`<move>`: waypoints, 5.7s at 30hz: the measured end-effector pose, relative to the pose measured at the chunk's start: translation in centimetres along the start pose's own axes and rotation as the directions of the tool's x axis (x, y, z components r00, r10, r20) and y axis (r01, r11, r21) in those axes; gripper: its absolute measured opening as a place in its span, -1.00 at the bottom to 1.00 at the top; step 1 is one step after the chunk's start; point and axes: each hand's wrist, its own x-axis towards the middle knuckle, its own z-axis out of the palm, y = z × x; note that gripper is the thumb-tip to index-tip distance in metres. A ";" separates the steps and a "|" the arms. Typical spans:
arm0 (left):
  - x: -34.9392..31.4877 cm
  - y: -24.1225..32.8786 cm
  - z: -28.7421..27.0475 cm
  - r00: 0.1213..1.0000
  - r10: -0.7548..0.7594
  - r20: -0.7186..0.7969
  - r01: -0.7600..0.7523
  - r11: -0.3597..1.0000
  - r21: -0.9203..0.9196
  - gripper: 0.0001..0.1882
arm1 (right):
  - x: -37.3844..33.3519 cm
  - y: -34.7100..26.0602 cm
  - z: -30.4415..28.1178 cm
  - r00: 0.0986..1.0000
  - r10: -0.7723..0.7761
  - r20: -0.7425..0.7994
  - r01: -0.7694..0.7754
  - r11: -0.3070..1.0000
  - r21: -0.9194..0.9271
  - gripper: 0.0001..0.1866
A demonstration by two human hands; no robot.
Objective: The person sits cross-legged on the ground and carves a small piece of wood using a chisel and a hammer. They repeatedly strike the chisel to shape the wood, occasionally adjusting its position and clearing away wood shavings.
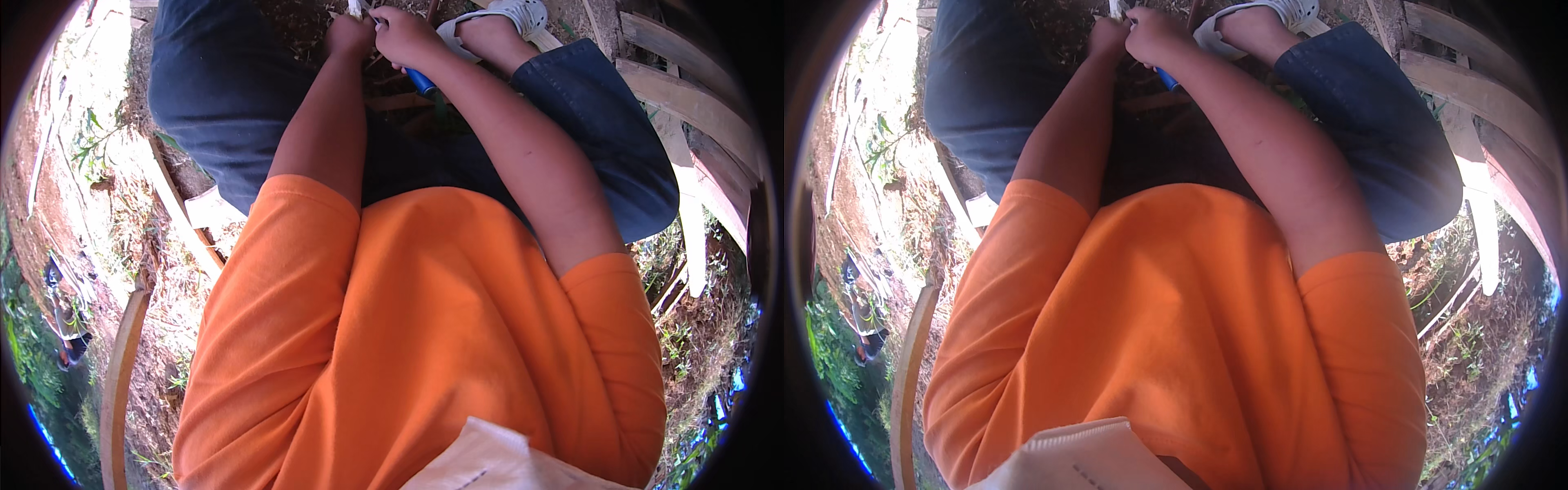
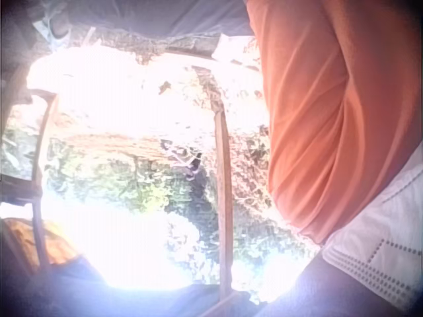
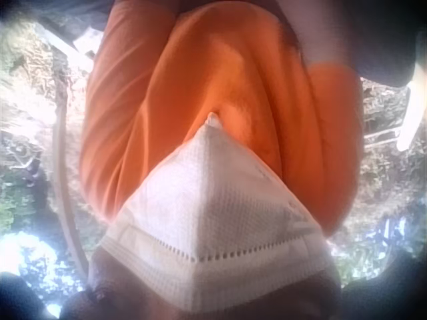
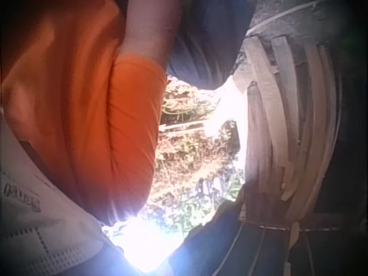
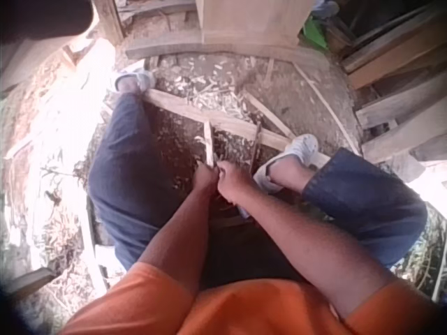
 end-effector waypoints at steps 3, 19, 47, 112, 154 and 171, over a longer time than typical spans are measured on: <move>0.5 -0.4 0.4 1.000 -0.004 -0.022 0.004 1.000 0.020 -0.43 | 0.7 0.0 0.3 0.994 -0.087 -0.073 0.087 0.996 -0.010 -0.73; 3.6 -3.1 1.5 1.000 -0.020 0.015 0.019 0.996 0.086 -0.50 | 3.6 1.3 4.4 0.956 -0.166 -0.241 0.138 0.982 -0.131 -0.52; 0.3 -0.8 0.8 0.999 0.045 -0.025 -0.044 0.998 0.041 -0.46 | 1.7 -1.3 -1.1 0.999 -0.043 0.018 0.045 0.991 -0.127 -0.71; -2.9 2.6 -2.3 0.995 -0.013 -0.099 0.037 0.969 0.246 -0.41 | 21.4 -7.1 -11.0 0.801 0.070 0.595 0.410 0.659 -0.630 -0.74; -2.0 2.2 -2.3 0.995 0.099 0.027 -0.101 0.889 0.447 -0.41 | 14.2 -5.8 -11.0 0.866 -0.290 0.408 0.493 0.353 -0.795 -0.71; -0.8 2.9 -2.5 0.967 0.198 0.158 -0.252 0.704 0.664 -0.30 | 22.5 -0.5 -11.5 0.698 -0.294 0.653 0.647 0.651 -0.398 -0.71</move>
